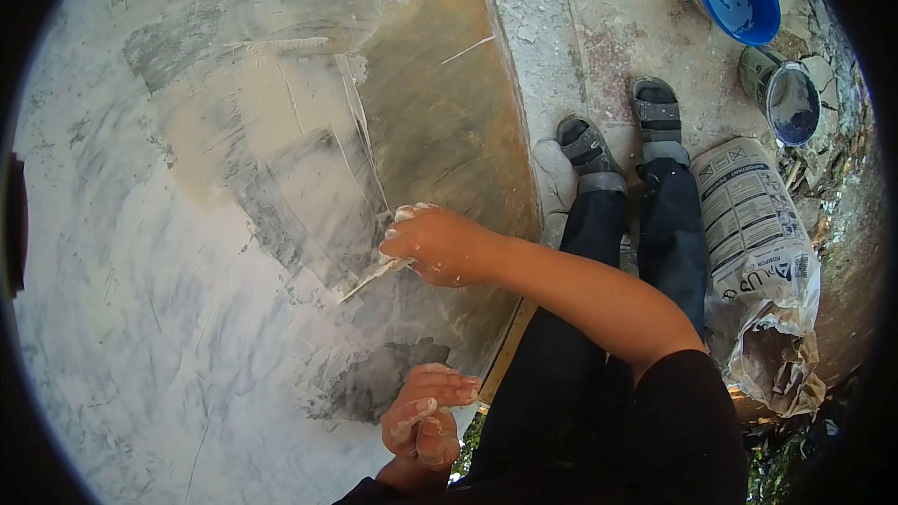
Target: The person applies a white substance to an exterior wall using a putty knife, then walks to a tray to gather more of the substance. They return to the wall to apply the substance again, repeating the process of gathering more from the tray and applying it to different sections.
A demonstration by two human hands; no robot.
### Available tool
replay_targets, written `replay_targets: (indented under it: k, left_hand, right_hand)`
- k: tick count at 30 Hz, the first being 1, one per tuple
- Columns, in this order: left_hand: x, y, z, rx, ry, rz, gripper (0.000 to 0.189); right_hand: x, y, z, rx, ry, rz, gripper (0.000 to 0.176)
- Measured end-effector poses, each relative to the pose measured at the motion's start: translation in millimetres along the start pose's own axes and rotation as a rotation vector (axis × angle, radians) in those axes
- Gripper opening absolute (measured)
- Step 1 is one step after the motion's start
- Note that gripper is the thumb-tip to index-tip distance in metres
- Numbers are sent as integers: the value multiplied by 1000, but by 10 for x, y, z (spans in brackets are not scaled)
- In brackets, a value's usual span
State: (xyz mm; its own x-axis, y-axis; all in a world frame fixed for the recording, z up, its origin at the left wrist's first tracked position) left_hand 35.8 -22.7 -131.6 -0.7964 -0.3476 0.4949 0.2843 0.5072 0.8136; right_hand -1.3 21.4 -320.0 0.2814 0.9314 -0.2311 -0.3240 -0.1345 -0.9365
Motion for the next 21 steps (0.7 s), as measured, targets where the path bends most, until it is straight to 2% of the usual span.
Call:
replay_targets:
  k: [3, 6, 10, 12, 13, 15, 16, 18, 19, 21]
  left_hand:
    - [-2, -13, -20, -13, 43, -11, 22]
    - [81, -80, -56, -4, 69, 44, 23]
    - [71, -120, -43, 9, 82, 40, 23]
    - [49, -108, -29, 6, 58, 27, 22]
    - [43, -101, -14, 5, 55, 28, 22]
    - [36, -91, 17, -14, 32, 6, 21]
    - [50, -89, 18, -13, 29, 8, 21]
    - [74, -104, 26, -1, 23, 13, 20]
    - [78, -117, 27, 1, 22, 15, 20]
    - [79, -144, 23, 23, -6, 24, 23]
  right_hand:
    - [63, 165, 356, 105, 128, -92, 29]
    - [187, 256, 572, 117, 260, -164, 29]
    - [447, 359, 727, 69, 305, -256, 32]
    - [596, 401, 759, 25, 409, -224, 33]
    - [666, 405, 754, 24, 412, -225, 33]
    - [791, 421, 672, -102, 218, -87, 35]
    - [859, 392, 590, -103, 221, -85, 35]
    - [1002, 345, 439, -189, 382, 22, 37]
    - [1012, 307, 430, -189, 383, 24, 37]
    - [1017, 193, 374, -119, 585, -218, 39]
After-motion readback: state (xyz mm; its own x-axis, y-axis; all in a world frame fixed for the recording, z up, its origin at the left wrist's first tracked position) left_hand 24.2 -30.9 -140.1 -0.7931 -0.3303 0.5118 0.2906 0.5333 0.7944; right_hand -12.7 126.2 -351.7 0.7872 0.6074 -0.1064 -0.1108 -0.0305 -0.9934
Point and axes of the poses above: each hand's wrist, its own z-axis towards the middle knuckle, its own x-axis out of the back of the hand, y = z × x, the point moved 2 cm from there along z, towards the middle knuckle, and after that the axes turned 1 degree about x, right-handed, at the moved point
